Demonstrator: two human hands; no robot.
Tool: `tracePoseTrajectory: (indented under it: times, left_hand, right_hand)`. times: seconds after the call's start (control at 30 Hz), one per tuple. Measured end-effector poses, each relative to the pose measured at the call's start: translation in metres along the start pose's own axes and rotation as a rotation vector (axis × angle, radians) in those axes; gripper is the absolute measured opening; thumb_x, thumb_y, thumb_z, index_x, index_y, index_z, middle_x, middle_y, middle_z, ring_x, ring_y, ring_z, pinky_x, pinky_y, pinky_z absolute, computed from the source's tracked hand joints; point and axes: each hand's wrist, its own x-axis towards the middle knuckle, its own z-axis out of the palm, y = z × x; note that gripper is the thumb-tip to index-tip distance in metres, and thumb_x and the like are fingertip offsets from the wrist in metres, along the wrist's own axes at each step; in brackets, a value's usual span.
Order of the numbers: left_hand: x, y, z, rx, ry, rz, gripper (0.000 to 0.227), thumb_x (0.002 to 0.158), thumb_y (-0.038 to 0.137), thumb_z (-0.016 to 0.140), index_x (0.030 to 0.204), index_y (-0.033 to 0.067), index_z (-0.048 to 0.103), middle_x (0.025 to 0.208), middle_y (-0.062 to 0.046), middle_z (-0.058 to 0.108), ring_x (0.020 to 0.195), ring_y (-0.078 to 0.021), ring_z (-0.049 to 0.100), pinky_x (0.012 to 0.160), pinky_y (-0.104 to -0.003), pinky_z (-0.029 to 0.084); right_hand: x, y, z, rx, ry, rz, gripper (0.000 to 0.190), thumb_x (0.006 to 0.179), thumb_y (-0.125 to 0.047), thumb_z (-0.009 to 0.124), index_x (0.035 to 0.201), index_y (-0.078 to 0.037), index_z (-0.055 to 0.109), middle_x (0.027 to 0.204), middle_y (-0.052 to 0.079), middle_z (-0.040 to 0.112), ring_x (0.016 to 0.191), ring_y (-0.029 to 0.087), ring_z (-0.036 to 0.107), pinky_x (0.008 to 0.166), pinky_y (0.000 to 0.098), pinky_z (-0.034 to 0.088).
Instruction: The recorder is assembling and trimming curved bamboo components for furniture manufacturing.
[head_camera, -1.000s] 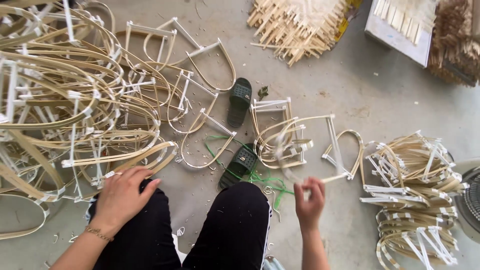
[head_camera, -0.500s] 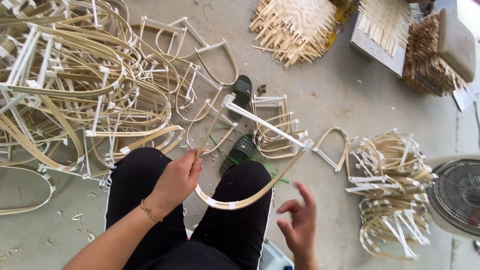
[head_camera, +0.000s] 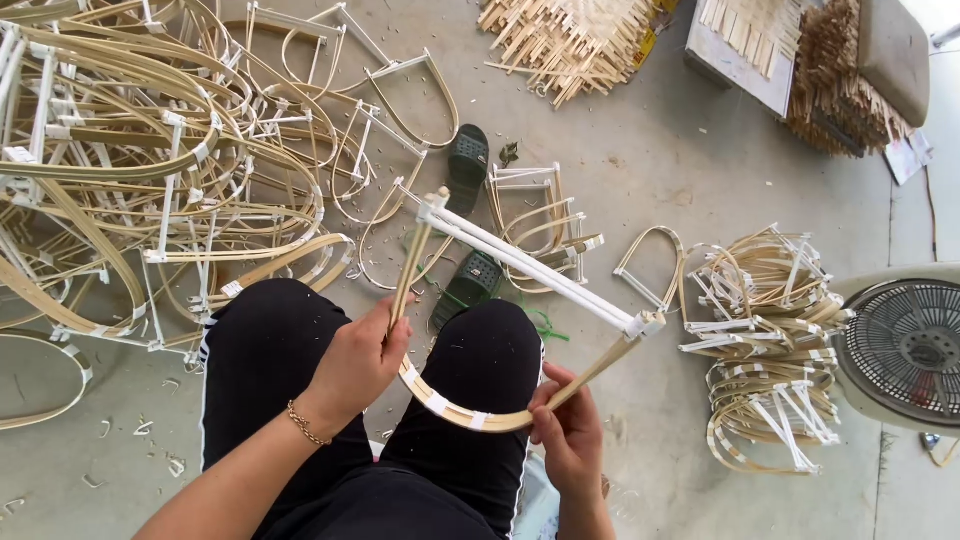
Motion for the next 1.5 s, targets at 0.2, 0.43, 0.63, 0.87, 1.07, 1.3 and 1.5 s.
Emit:
tracePoseTrajectory:
  times: [0.2,0.43,0.63,0.87,1.07,1.3,1.5]
  left_hand:
    - [-0.001,-0.008,0.013,-0.013,0.15,0.141,0.026,0.098,0.009,0.058,0.123,0.0015,0.061,0.086,-0.012,0.076,0.071,-0.0238,0.077,0.062,-0.033,0.061]
    - [0.007,0.014,-0.011,-0.238,-0.001,0.148,0.042,0.101,0.01,0.057,0.143,0.0056,0.054,0.107,-0.009,0.076,0.075,-0.0148,0.072,0.069,-0.029,0.06]
    - [0.002,0.014,-0.025,-0.358,-0.174,0.067,0.048,0.102,0.011,0.054,0.15,0.0091,0.049,0.116,-0.005,0.073,0.072,-0.0094,0.066,0.072,-0.025,0.059]
    - [0.001,-0.006,-0.019,-0.484,-0.266,0.016,0.048,0.103,0.012,0.053,0.151,0.0085,0.049,0.115,-0.005,0.073,0.074,-0.0082,0.066,0.073,-0.024,0.059]
    - [0.002,-0.026,-0.012,-0.645,-0.369,-0.088,0.049,0.103,0.015,0.054,0.151,0.0084,0.049,0.113,-0.005,0.073,0.073,-0.0065,0.064,0.074,-0.023,0.058]
    - [-0.008,-0.02,-0.022,-0.899,-0.508,-0.166,0.04,0.098,0.013,0.064,0.136,0.0029,0.059,0.099,-0.003,0.069,0.073,-0.0072,0.063,0.072,-0.025,0.058]
    - [-0.022,0.054,-0.031,-0.517,-0.526,0.079,0.029,0.085,0.017,0.083,0.105,0.0024,0.069,0.082,-0.002,0.067,0.065,-0.0086,0.062,0.061,-0.025,0.054]
  right_hand:
    - [-0.023,0.003,0.003,-0.105,-0.071,-0.148,0.05,0.1,-0.007,0.065,0.146,0.003,0.047,0.093,0.006,0.061,0.073,0.01,0.057,0.062,0.0218,0.049]
    - [-0.01,-0.003,0.002,-0.203,0.089,-0.29,0.052,0.104,-0.009,0.06,0.151,0.004,0.044,0.102,0.008,0.06,0.084,0.01,0.053,0.073,0.0221,0.048]
    - [-0.004,-0.022,0.01,-0.258,0.046,-0.404,0.055,0.107,-0.012,0.06,0.155,0.006,0.041,0.103,0.007,0.06,0.094,0.013,0.055,0.086,0.0265,0.049]
    - [-0.014,-0.027,0.011,-0.188,0.058,-0.35,0.06,0.1,-0.009,0.067,0.152,0.008,0.043,0.094,0.008,0.063,0.079,0.009,0.057,0.07,0.0221,0.05]
    - [-0.012,-0.044,0.015,-0.258,0.023,-0.371,0.065,0.096,-0.009,0.075,0.151,0.007,0.043,0.091,0.007,0.064,0.081,0.01,0.06,0.073,0.0218,0.051]
    - [0.022,-0.01,-0.014,-0.015,0.122,-0.109,0.058,0.105,-0.014,0.056,0.157,0.004,0.04,0.098,0.009,0.064,0.071,0.006,0.052,0.059,0.0176,0.042]
    - [0.033,0.038,-0.029,0.286,0.12,0.027,0.056,0.108,-0.015,0.043,0.16,0.001,0.028,0.119,0.011,0.063,0.081,0.011,0.055,0.07,0.0234,0.047]
